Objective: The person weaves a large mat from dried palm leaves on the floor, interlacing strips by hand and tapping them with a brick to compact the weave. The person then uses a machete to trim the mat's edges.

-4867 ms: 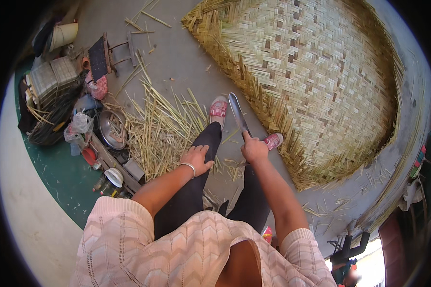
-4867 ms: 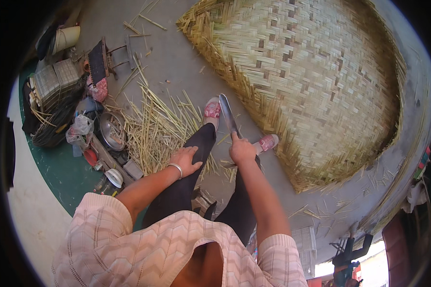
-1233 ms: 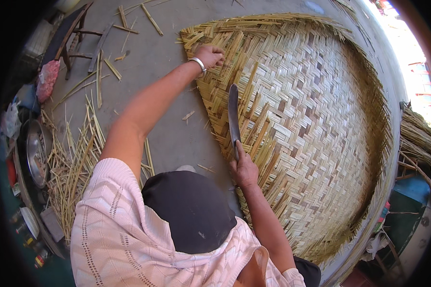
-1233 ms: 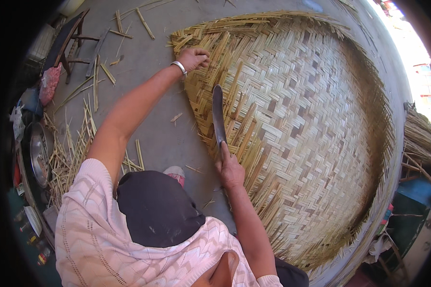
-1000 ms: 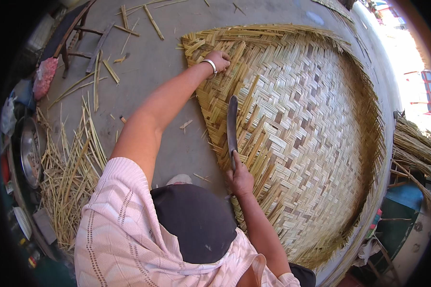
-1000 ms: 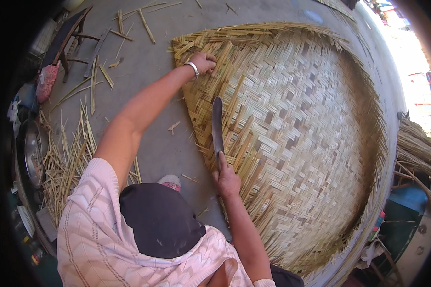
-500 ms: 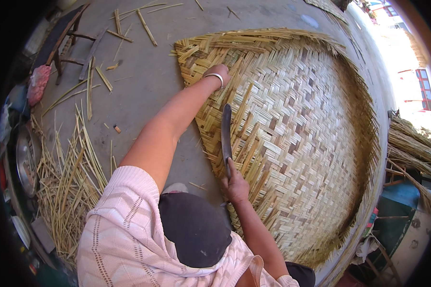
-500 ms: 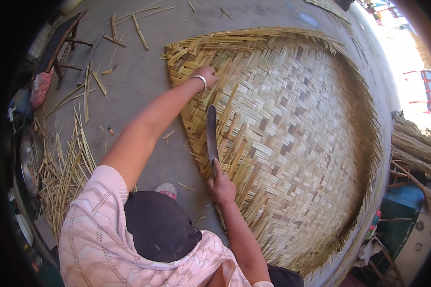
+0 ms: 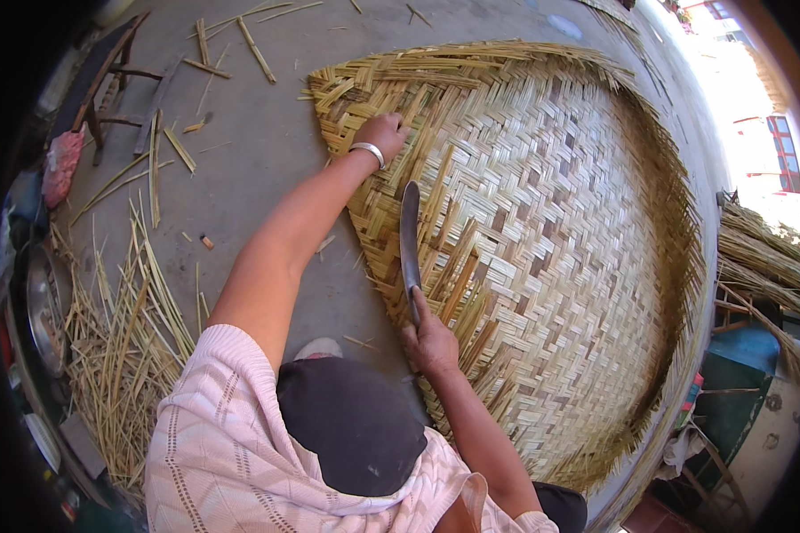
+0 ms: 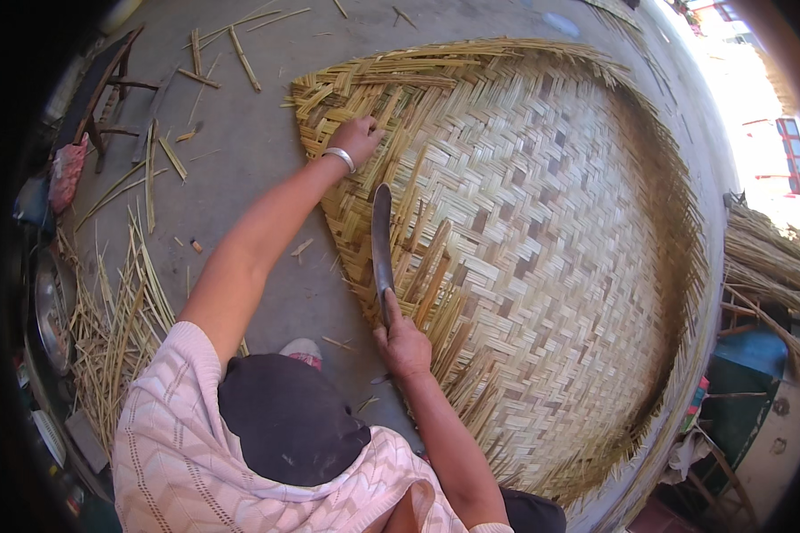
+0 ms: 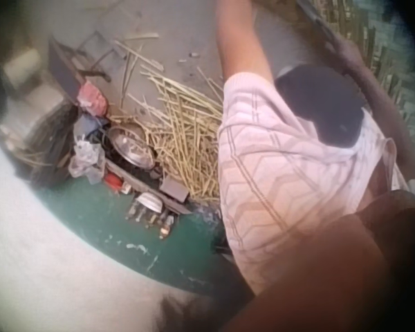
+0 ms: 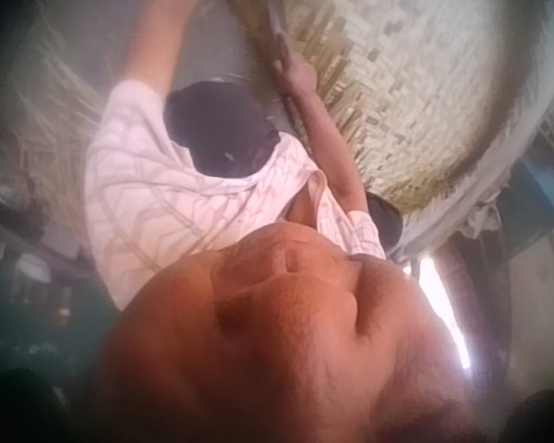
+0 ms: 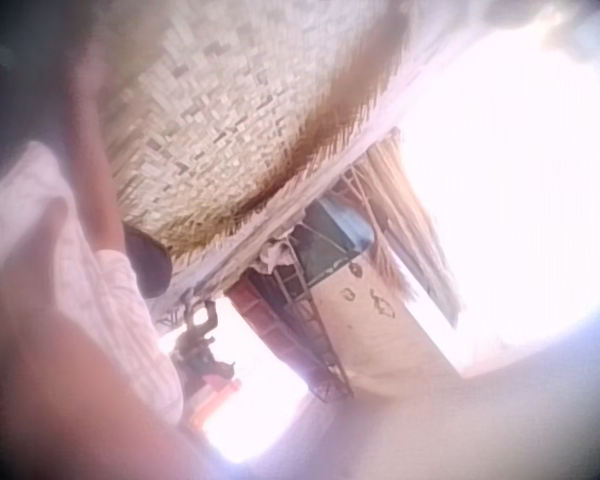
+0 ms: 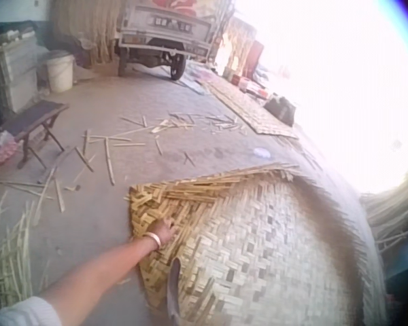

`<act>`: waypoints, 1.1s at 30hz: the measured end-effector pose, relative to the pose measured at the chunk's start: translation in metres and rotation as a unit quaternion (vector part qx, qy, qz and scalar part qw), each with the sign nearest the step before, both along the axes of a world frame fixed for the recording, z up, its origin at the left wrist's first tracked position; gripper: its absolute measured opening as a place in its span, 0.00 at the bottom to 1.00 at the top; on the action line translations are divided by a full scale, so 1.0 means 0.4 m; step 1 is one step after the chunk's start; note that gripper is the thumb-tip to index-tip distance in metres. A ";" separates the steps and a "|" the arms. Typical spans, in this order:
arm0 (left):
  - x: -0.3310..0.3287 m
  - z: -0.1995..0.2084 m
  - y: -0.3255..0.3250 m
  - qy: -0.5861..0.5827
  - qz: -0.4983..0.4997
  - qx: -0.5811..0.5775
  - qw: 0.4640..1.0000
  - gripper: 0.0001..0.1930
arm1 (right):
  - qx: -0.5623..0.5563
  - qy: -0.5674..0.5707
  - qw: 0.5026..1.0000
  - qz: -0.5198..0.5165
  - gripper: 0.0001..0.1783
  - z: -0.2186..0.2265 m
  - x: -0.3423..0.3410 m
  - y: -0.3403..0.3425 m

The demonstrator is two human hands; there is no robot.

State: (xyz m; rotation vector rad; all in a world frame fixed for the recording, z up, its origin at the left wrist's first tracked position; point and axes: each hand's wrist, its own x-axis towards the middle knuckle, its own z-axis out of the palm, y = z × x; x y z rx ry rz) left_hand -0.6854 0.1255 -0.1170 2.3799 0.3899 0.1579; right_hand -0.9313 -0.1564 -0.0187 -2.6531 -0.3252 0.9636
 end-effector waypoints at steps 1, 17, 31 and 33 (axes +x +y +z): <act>-0.002 -0.003 -0.002 -0.002 0.000 0.005 1.000 0.19 | 0.022 0.000 1.000 -0.010 0.40 0.017 0.005 0.009; 0.027 -0.065 0.043 0.038 0.035 -0.273 0.961 0.14 | 0.122 0.058 0.989 -0.060 0.32 0.030 0.411 0.231; 0.061 -0.001 0.029 0.143 0.167 -0.504 0.836 0.19 | 0.045 0.077 0.995 -0.039 0.26 0.080 0.472 0.285; 0.067 -0.002 0.023 0.135 0.165 -0.487 0.847 0.19 | 0.021 0.020 1.000 -0.007 0.25 0.074 0.455 0.305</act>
